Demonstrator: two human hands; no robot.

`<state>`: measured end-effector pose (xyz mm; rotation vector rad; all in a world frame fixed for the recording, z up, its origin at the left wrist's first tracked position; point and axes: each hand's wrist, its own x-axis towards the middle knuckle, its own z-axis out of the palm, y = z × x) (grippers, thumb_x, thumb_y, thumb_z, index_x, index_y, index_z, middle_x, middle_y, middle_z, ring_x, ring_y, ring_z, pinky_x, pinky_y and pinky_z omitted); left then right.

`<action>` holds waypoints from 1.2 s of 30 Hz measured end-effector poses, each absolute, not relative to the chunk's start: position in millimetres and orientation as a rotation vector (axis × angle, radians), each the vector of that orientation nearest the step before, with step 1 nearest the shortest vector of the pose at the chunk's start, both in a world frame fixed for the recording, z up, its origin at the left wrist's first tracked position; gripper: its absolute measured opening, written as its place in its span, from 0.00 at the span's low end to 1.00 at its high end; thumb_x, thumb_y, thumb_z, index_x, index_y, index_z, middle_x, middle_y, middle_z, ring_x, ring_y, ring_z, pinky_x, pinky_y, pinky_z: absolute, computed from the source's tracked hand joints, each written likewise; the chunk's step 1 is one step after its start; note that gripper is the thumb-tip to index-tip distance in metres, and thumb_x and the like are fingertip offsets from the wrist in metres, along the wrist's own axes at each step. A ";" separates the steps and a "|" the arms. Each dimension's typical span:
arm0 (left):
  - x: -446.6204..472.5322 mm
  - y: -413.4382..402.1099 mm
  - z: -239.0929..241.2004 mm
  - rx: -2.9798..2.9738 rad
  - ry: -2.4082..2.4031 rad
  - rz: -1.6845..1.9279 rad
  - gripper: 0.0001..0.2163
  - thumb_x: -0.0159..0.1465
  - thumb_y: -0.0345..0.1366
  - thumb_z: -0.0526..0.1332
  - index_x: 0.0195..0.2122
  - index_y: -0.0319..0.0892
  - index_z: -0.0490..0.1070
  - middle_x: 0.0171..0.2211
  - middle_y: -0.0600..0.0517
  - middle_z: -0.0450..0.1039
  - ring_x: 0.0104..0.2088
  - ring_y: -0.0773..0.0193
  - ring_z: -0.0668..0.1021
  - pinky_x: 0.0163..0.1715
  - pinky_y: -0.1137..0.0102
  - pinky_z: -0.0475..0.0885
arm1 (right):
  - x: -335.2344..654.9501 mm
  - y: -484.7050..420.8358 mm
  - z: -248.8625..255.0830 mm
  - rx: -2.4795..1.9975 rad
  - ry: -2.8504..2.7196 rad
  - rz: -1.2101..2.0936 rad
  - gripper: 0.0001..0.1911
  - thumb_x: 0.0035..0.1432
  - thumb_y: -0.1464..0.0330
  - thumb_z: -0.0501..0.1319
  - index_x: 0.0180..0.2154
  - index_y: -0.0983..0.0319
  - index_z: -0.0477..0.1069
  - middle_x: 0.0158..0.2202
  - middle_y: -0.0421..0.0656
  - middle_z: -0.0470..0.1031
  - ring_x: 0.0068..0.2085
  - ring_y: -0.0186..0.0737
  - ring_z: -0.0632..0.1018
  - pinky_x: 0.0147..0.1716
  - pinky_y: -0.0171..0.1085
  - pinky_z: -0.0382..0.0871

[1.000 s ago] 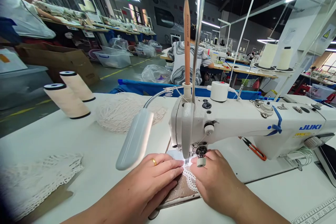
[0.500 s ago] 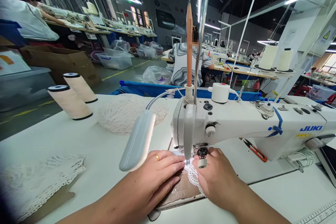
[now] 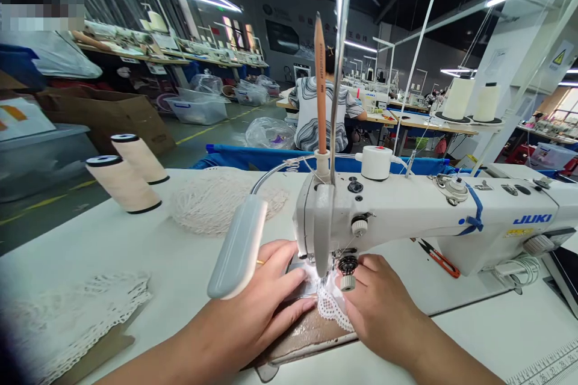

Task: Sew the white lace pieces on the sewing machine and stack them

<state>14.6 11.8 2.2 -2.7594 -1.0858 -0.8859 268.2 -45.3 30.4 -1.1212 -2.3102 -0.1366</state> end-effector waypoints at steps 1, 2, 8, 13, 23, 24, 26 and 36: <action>14.2 5.2 7.4 -2.790 -1.032 -0.909 0.11 0.72 0.39 0.63 0.32 0.44 0.73 0.52 0.42 0.75 0.57 0.40 0.74 0.54 0.47 0.72 | 268.8 -46.2 29.6 -1.121 -2.315 -0.126 0.12 0.66 0.79 0.57 0.38 0.59 0.76 0.45 0.48 0.81 0.42 0.47 0.75 0.46 0.42 0.74; 13.5 -1.6 13.2 -2.852 -0.988 -0.916 0.11 0.71 0.35 0.62 0.30 0.44 0.72 0.50 0.44 0.76 0.55 0.42 0.76 0.53 0.50 0.73 | 269.2 -47.1 28.3 -1.116 -2.318 -0.118 0.12 0.64 0.79 0.57 0.39 0.59 0.76 0.44 0.48 0.81 0.42 0.48 0.74 0.45 0.42 0.74; 5.4 -17.1 35.1 -3.199 -0.911 -0.761 0.02 0.72 0.32 0.61 0.41 0.47 0.72 0.38 0.54 0.78 0.32 0.60 0.79 0.31 0.67 0.72 | 265.7 -49.7 17.5 -1.070 -2.411 -0.027 0.17 0.61 0.80 0.59 0.49 0.60 0.75 0.43 0.46 0.82 0.42 0.48 0.75 0.42 0.42 0.72; 1.0 2.5 22.1 -2.882 -1.051 -0.753 0.12 0.70 0.40 0.65 0.53 0.48 0.76 0.53 0.45 0.77 0.50 0.44 0.79 0.47 0.55 0.76 | 262.2 -49.2 16.1 -1.094 -2.466 0.029 0.17 0.61 0.79 0.61 0.50 0.58 0.75 0.45 0.46 0.81 0.44 0.48 0.76 0.43 0.42 0.71; 3.5 -7.7 32.2 -3.130 -1.035 -0.644 0.09 0.75 0.37 0.58 0.36 0.47 0.74 0.37 0.51 0.76 0.34 0.56 0.77 0.35 0.63 0.70 | 260.2 -50.1 19.2 -1.127 -2.424 -0.081 0.16 0.58 0.78 0.58 0.46 0.59 0.74 0.36 0.43 0.77 0.37 0.46 0.70 0.36 0.40 0.64; 4.8 -7.8 28.6 -3.118 -1.017 -0.684 0.10 0.75 0.36 0.57 0.36 0.46 0.74 0.39 0.50 0.76 0.35 0.56 0.77 0.36 0.62 0.70 | 259.4 -50.2 18.5 -1.131 -2.426 -0.095 0.15 0.58 0.78 0.58 0.45 0.59 0.74 0.36 0.43 0.76 0.36 0.46 0.70 0.36 0.40 0.63; 7.4 -6.4 18.9 -3.121 -0.900 -0.787 0.12 0.76 0.33 0.55 0.36 0.46 0.74 0.44 0.49 0.76 0.40 0.54 0.79 0.39 0.61 0.72 | 258.5 -50.4 16.2 -1.152 -2.446 -0.112 0.12 0.58 0.78 0.58 0.41 0.58 0.73 0.35 0.42 0.74 0.36 0.45 0.68 0.35 0.40 0.61; 17.8 -5.0 15.8 -3.039 -0.656 -0.868 0.09 0.70 0.24 0.55 0.40 0.45 0.72 0.40 0.49 0.79 0.39 0.56 0.82 0.39 0.62 0.76 | 262.6 -52.7 12.9 -1.234 -2.497 -0.052 0.10 0.58 0.78 0.59 0.39 0.59 0.71 0.38 0.45 0.74 0.39 0.46 0.70 0.36 0.40 0.62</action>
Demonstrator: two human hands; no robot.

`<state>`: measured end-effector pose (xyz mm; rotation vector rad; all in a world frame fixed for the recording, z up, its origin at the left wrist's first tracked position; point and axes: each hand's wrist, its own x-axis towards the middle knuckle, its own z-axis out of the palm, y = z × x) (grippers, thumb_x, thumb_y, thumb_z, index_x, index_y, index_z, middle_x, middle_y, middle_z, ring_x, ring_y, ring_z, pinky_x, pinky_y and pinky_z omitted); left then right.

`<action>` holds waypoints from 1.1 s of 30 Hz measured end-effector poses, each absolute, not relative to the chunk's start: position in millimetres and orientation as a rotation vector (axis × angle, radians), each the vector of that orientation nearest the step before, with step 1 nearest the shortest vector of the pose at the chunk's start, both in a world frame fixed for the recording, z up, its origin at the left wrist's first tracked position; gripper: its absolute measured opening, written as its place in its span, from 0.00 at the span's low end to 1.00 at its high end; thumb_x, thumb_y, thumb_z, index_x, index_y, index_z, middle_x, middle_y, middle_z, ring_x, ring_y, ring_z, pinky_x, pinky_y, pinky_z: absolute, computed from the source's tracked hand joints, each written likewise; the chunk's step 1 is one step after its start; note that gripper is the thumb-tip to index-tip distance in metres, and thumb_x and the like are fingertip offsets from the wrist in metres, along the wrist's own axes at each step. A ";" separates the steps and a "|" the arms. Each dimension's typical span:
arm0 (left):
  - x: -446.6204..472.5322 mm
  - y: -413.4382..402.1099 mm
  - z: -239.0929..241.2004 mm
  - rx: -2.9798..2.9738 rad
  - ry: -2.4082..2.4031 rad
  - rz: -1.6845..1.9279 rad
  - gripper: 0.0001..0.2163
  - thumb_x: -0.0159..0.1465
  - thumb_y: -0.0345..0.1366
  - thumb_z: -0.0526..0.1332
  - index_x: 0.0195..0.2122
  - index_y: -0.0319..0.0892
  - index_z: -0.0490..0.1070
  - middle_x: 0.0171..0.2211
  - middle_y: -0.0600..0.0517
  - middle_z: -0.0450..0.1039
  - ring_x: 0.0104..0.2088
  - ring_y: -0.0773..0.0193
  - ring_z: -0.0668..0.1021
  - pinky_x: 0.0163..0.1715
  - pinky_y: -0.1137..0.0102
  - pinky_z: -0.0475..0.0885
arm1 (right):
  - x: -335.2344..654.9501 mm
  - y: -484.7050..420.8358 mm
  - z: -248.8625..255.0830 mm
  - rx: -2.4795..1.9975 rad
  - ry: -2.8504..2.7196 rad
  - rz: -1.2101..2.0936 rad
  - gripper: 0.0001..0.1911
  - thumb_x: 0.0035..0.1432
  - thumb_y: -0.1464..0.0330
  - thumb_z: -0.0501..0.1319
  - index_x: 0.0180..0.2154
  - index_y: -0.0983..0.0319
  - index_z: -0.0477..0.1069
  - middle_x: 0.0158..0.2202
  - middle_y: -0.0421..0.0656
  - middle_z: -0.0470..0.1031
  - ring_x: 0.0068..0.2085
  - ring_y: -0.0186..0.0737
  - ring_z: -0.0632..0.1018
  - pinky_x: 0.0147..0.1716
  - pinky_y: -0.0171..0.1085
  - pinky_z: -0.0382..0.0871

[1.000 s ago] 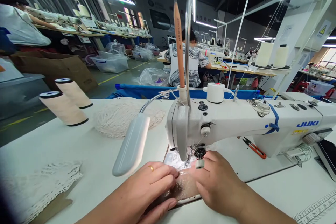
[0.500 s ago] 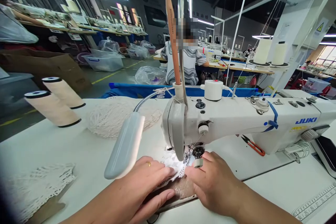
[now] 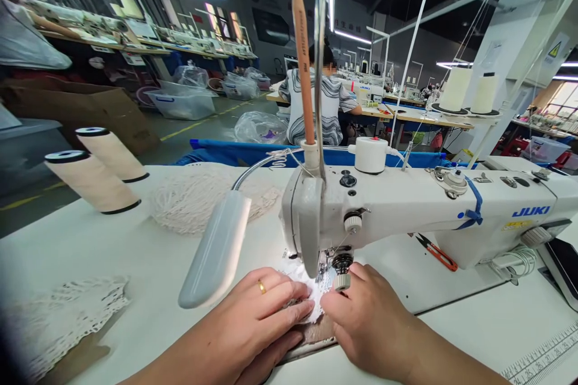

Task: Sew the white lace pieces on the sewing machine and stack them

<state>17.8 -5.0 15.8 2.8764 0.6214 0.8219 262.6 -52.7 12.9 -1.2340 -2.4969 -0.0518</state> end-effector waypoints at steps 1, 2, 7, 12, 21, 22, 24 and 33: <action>18.8 -5.6 17.4 2.894 0.610 0.828 0.09 0.70 0.24 0.56 0.40 0.45 0.72 0.40 0.50 0.80 0.39 0.56 0.82 0.39 0.62 0.76 | 262.6 -53.1 12.8 -1.235 -2.494 -0.048 0.10 0.58 0.78 0.59 0.39 0.59 0.71 0.38 0.45 0.74 0.39 0.46 0.70 0.36 0.40 0.62; 19.6 -5.9 17.8 2.907 0.596 0.847 0.09 0.70 0.24 0.56 0.39 0.45 0.72 0.39 0.50 0.80 0.39 0.56 0.82 0.39 0.62 0.76 | 262.7 -53.3 12.7 -1.235 -2.494 -0.045 0.11 0.57 0.78 0.59 0.39 0.59 0.72 0.38 0.45 0.74 0.39 0.46 0.70 0.36 0.40 0.62; 20.8 -4.2 7.5 2.880 0.593 0.966 0.08 0.69 0.25 0.57 0.38 0.45 0.72 0.36 0.52 0.79 0.36 0.57 0.81 0.40 0.60 0.74 | 262.8 -53.3 12.8 -1.235 -2.502 -0.079 0.11 0.56 0.79 0.59 0.39 0.59 0.71 0.36 0.44 0.73 0.37 0.46 0.69 0.36 0.40 0.62; 20.0 -4.9 5.6 2.895 0.607 0.945 0.09 0.68 0.25 0.57 0.39 0.45 0.72 0.36 0.52 0.79 0.35 0.56 0.80 0.40 0.60 0.72 | 262.9 -53.5 15.2 -1.227 -2.504 -0.114 0.12 0.55 0.79 0.59 0.38 0.58 0.70 0.35 0.43 0.72 0.35 0.45 0.68 0.33 0.40 0.59; 22.3 -5.2 1.5 2.907 0.641 0.919 0.09 0.72 0.26 0.55 0.42 0.45 0.73 0.38 0.51 0.80 0.38 0.54 0.79 0.42 0.56 0.69 | 263.7 -54.5 12.9 -1.231 -2.481 -0.033 0.14 0.58 0.80 0.58 0.43 0.59 0.73 0.39 0.44 0.75 0.37 0.46 0.70 0.35 0.40 0.60; 22.2 -5.6 1.4 2.905 0.646 0.927 0.10 0.72 0.26 0.54 0.42 0.45 0.73 0.38 0.50 0.80 0.38 0.54 0.79 0.42 0.56 0.68 | 263.6 -54.6 12.9 -1.241 -2.483 -0.025 0.14 0.58 0.80 0.58 0.43 0.60 0.73 0.39 0.44 0.75 0.38 0.46 0.70 0.35 0.40 0.60; 21.5 -7.0 1.6 2.905 0.643 0.928 0.10 0.72 0.26 0.54 0.43 0.45 0.74 0.39 0.50 0.80 0.40 0.53 0.79 0.43 0.55 0.68 | 263.4 -54.8 12.8 -1.259 -2.486 -0.019 0.13 0.58 0.80 0.58 0.42 0.60 0.72 0.38 0.44 0.74 0.38 0.46 0.70 0.36 0.40 0.60; 21.0 -8.3 1.4 2.905 0.591 0.960 0.12 0.72 0.25 0.55 0.44 0.47 0.76 0.35 0.50 0.80 0.36 0.56 0.79 0.44 0.59 0.71 | 263.2 -53.9 11.5 -1.294 -2.474 -0.045 0.13 0.59 0.79 0.59 0.42 0.59 0.72 0.37 0.44 0.72 0.38 0.47 0.68 0.35 0.41 0.58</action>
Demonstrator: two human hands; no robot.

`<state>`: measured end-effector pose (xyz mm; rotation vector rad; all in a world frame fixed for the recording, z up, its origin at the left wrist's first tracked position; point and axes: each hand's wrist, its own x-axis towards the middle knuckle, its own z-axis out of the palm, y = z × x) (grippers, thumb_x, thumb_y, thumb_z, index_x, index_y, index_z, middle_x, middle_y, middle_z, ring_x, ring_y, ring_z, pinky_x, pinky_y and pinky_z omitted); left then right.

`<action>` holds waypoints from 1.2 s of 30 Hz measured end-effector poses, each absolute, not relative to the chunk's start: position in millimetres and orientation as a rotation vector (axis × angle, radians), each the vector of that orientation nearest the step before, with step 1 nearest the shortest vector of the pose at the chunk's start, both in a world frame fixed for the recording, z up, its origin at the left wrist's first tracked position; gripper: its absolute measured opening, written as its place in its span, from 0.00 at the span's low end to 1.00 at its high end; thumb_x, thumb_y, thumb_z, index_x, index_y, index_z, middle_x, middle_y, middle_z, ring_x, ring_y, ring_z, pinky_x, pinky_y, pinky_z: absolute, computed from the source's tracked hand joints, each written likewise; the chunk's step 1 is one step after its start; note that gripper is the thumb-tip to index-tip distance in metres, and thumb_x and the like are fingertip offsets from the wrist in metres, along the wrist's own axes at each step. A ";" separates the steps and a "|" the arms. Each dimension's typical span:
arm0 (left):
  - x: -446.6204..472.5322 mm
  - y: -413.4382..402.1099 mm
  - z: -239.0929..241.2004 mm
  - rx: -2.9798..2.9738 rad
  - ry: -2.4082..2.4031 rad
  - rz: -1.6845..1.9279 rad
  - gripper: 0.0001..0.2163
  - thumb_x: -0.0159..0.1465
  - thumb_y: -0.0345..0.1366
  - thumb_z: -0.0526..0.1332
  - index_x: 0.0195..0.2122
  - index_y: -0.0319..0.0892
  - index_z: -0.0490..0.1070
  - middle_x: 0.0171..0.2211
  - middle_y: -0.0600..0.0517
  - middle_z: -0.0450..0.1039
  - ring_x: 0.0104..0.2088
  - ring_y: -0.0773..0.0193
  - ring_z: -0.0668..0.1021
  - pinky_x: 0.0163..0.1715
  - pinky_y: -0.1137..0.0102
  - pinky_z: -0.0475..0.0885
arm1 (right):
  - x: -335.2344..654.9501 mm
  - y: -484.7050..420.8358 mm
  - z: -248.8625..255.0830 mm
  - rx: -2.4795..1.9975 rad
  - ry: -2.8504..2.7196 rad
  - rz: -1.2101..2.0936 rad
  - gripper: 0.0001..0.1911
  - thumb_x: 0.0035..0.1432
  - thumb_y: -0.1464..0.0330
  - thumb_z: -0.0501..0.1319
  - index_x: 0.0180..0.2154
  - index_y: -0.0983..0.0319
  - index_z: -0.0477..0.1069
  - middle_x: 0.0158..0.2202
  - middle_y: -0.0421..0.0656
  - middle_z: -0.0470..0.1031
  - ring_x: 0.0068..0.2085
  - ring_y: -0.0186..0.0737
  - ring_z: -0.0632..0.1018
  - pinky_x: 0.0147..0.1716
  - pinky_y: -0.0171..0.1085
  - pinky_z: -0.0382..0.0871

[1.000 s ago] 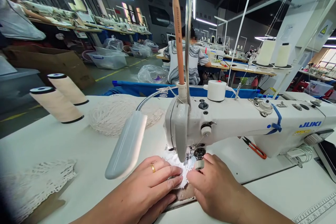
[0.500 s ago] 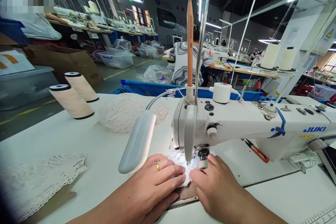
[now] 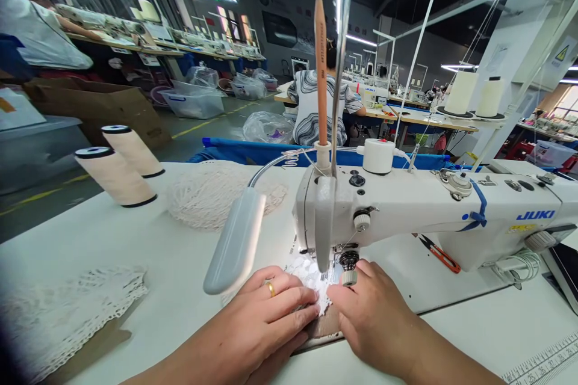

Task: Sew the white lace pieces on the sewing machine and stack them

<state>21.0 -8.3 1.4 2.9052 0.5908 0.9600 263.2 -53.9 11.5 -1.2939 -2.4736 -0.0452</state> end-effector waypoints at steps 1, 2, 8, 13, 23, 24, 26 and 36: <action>21.0 -7.8 1.3 2.907 0.587 0.970 0.12 0.72 0.25 0.55 0.44 0.47 0.76 0.36 0.50 0.80 0.37 0.56 0.79 0.44 0.60 0.71 | 263.3 -53.9 12.1 -1.299 -2.471 -0.051 0.12 0.58 0.79 0.59 0.41 0.59 0.72 0.37 0.44 0.72 0.38 0.47 0.68 0.35 0.41 0.58; 21.0 -7.6 1.1 2.908 0.584 0.976 0.12 0.72 0.25 0.56 0.44 0.47 0.76 0.36 0.50 0.79 0.37 0.56 0.79 0.44 0.61 0.71 | 263.4 -54.1 12.8 -1.304 -2.467 -0.056 0.12 0.58 0.79 0.59 0.41 0.59 0.72 0.36 0.44 0.71 0.37 0.47 0.67 0.34 0.41 0.58; 20.5 -6.1 1.3 2.863 0.577 0.984 0.13 0.73 0.25 0.53 0.37 0.46 0.74 0.33 0.51 0.76 0.32 0.58 0.76 0.38 0.64 0.70 | 262.6 -56.5 14.8 -1.194 -2.451 -0.031 0.14 0.59 0.80 0.58 0.43 0.60 0.74 0.38 0.45 0.73 0.38 0.47 0.69 0.36 0.41 0.60; 19.3 4.9 7.5 2.664 0.666 0.871 0.18 0.77 0.30 0.46 0.36 0.45 0.73 0.32 0.51 0.74 0.30 0.61 0.75 0.34 0.66 0.69 | 256.6 -53.2 13.5 -1.187 -2.273 0.093 0.13 0.67 0.76 0.55 0.47 0.60 0.76 0.35 0.44 0.74 0.36 0.45 0.70 0.36 0.39 0.62; 24.0 15.7 23.5 2.294 0.949 0.604 0.19 0.78 0.46 0.46 0.36 0.45 0.71 0.36 0.50 0.75 0.38 0.56 0.79 0.41 0.63 0.75 | 241.9 -41.1 28.3 -1.387 -2.082 0.447 0.10 0.68 0.70 0.60 0.44 0.57 0.80 0.24 0.34 0.69 0.26 0.38 0.67 0.33 0.36 0.61; 24.7 16.1 24.0 2.292 0.944 0.611 0.19 0.78 0.46 0.46 0.36 0.45 0.71 0.36 0.50 0.75 0.38 0.56 0.79 0.41 0.63 0.75 | 241.4 -40.1 27.1 -1.413 -2.063 0.455 0.10 0.68 0.70 0.60 0.44 0.56 0.81 0.24 0.34 0.70 0.26 0.38 0.67 0.32 0.36 0.60; 25.8 16.7 23.4 2.292 0.926 0.626 0.19 0.78 0.45 0.47 0.36 0.45 0.71 0.36 0.50 0.76 0.38 0.57 0.79 0.40 0.64 0.75 | 241.3 -38.1 24.0 -1.442 -2.037 0.453 0.08 0.67 0.68 0.62 0.41 0.56 0.80 0.24 0.35 0.71 0.27 0.38 0.68 0.32 0.35 0.60; 17.6 -3.3 6.0 2.715 0.519 0.941 0.16 0.76 0.27 0.49 0.37 0.45 0.74 0.37 0.51 0.79 0.34 0.59 0.77 0.34 0.65 0.67 | 256.9 -55.3 14.2 -1.279 -2.490 0.007 0.09 0.62 0.76 0.57 0.36 0.58 0.72 0.31 0.39 0.76 0.31 0.40 0.72 0.35 0.39 0.57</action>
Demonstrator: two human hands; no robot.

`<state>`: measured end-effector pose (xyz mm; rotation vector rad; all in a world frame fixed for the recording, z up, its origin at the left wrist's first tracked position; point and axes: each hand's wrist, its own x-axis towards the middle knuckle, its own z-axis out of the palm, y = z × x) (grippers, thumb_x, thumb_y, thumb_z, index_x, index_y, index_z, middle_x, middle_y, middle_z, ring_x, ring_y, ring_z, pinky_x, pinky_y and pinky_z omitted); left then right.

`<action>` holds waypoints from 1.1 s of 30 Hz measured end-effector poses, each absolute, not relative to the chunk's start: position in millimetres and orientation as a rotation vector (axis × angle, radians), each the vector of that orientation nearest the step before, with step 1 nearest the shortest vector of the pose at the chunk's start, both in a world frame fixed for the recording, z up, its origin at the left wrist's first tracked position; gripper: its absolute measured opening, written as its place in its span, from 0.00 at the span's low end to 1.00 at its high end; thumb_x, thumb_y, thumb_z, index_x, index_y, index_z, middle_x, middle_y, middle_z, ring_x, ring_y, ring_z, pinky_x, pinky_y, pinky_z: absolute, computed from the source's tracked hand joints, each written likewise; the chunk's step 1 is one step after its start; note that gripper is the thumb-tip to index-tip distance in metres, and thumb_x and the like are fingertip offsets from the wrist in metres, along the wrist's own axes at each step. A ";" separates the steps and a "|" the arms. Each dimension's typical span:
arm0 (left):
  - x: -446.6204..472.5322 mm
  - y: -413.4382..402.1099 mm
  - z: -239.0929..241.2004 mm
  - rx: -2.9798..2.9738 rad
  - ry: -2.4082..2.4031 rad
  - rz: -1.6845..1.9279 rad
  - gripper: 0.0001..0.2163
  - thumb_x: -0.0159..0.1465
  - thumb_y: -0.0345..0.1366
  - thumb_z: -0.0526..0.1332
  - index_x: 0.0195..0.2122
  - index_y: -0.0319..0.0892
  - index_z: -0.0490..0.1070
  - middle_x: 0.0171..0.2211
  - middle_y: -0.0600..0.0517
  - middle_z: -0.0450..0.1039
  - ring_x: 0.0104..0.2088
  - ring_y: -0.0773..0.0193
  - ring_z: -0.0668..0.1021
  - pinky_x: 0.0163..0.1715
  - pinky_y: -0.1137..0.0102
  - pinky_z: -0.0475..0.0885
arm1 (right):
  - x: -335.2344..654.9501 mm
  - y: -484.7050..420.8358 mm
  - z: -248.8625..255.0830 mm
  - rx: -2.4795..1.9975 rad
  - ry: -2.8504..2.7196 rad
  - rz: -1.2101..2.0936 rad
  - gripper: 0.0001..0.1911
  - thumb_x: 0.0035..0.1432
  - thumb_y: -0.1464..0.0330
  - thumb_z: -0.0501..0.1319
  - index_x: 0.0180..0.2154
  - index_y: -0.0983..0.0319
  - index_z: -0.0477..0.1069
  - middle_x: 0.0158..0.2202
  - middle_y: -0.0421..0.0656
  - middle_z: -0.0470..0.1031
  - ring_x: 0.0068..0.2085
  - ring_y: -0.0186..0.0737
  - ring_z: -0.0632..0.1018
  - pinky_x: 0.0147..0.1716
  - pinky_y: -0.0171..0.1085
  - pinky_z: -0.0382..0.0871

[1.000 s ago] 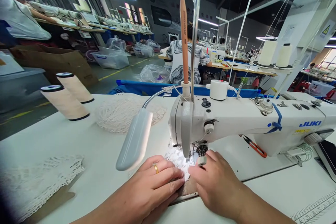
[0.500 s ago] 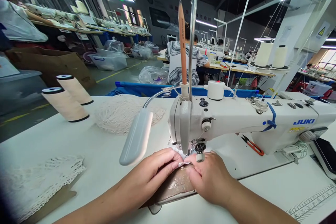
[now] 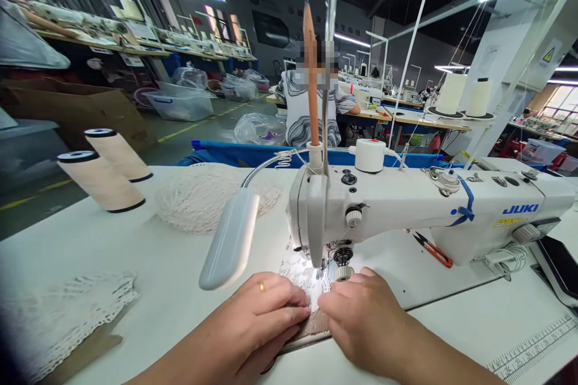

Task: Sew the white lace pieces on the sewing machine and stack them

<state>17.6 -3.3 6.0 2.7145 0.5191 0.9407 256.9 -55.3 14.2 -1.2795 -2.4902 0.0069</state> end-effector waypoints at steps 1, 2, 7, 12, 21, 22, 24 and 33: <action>17.8 -5.0 2.8 2.744 0.496 0.999 0.16 0.76 0.26 0.49 0.37 0.46 0.74 0.36 0.52 0.79 0.34 0.59 0.77 0.34 0.64 0.66 | 257.9 -57.9 14.6 -1.273 -2.508 -0.018 0.08 0.62 0.76 0.58 0.36 0.58 0.71 0.32 0.39 0.76 0.32 0.40 0.72 0.36 0.39 0.57; 18.2 -6.1 0.0 2.772 0.474 1.036 0.15 0.75 0.26 0.49 0.38 0.45 0.74 0.36 0.52 0.79 0.33 0.58 0.76 0.34 0.63 0.66 | 258.6 -59.7 15.0 -1.269 -2.518 -0.035 0.08 0.62 0.76 0.58 0.37 0.58 0.71 0.33 0.39 0.76 0.32 0.40 0.72 0.36 0.39 0.57; 19.6 -8.9 -2.4 2.845 0.472 1.066 0.13 0.72 0.23 0.52 0.43 0.44 0.74 0.36 0.51 0.79 0.32 0.57 0.75 0.34 0.62 0.67 | 259.4 -60.7 15.2 -1.255 -2.529 -0.048 0.08 0.63 0.76 0.58 0.40 0.58 0.72 0.34 0.39 0.77 0.33 0.41 0.73 0.36 0.40 0.57; 20.4 -9.5 3.8 2.905 0.525 1.009 0.14 0.70 0.20 0.52 0.40 0.43 0.74 0.36 0.51 0.80 0.33 0.58 0.77 0.35 0.62 0.69 | 259.0 -58.2 10.6 -1.267 -2.501 -0.058 0.09 0.63 0.76 0.58 0.40 0.58 0.72 0.34 0.40 0.77 0.32 0.42 0.72 0.37 0.40 0.57; 21.5 2.7 4.2 2.897 0.554 0.992 0.15 0.63 0.20 0.54 0.43 0.43 0.75 0.39 0.46 0.82 0.35 0.54 0.81 0.35 0.60 0.75 | 254.0 -50.4 15.8 -1.342 -2.381 -0.114 0.09 0.66 0.74 0.57 0.39 0.58 0.75 0.30 0.42 0.76 0.32 0.45 0.71 0.36 0.40 0.59; 21.8 4.3 4.0 2.897 0.565 0.998 0.15 0.63 0.20 0.54 0.43 0.42 0.76 0.40 0.46 0.83 0.36 0.54 0.81 0.36 0.60 0.76 | 253.4 -49.6 17.0 -1.346 -2.357 -0.106 0.09 0.66 0.74 0.57 0.40 0.57 0.75 0.30 0.42 0.76 0.32 0.46 0.72 0.36 0.40 0.60; 22.6 7.1 5.0 2.904 0.607 0.978 0.15 0.64 0.21 0.54 0.43 0.42 0.76 0.41 0.46 0.83 0.36 0.53 0.82 0.36 0.59 0.77 | 252.3 -48.4 19.3 -1.356 -2.313 -0.085 0.09 0.67 0.74 0.58 0.41 0.57 0.76 0.32 0.42 0.79 0.33 0.46 0.74 0.36 0.40 0.61; 23.0 14.3 6.5 2.894 0.801 0.882 0.15 0.75 0.27 0.51 0.43 0.43 0.80 0.44 0.45 0.84 0.43 0.50 0.84 0.41 0.58 0.80 | 252.0 -48.8 19.9 -1.313 -2.258 -0.121 0.11 0.68 0.74 0.57 0.45 0.58 0.77 0.34 0.43 0.81 0.34 0.47 0.75 0.36 0.40 0.63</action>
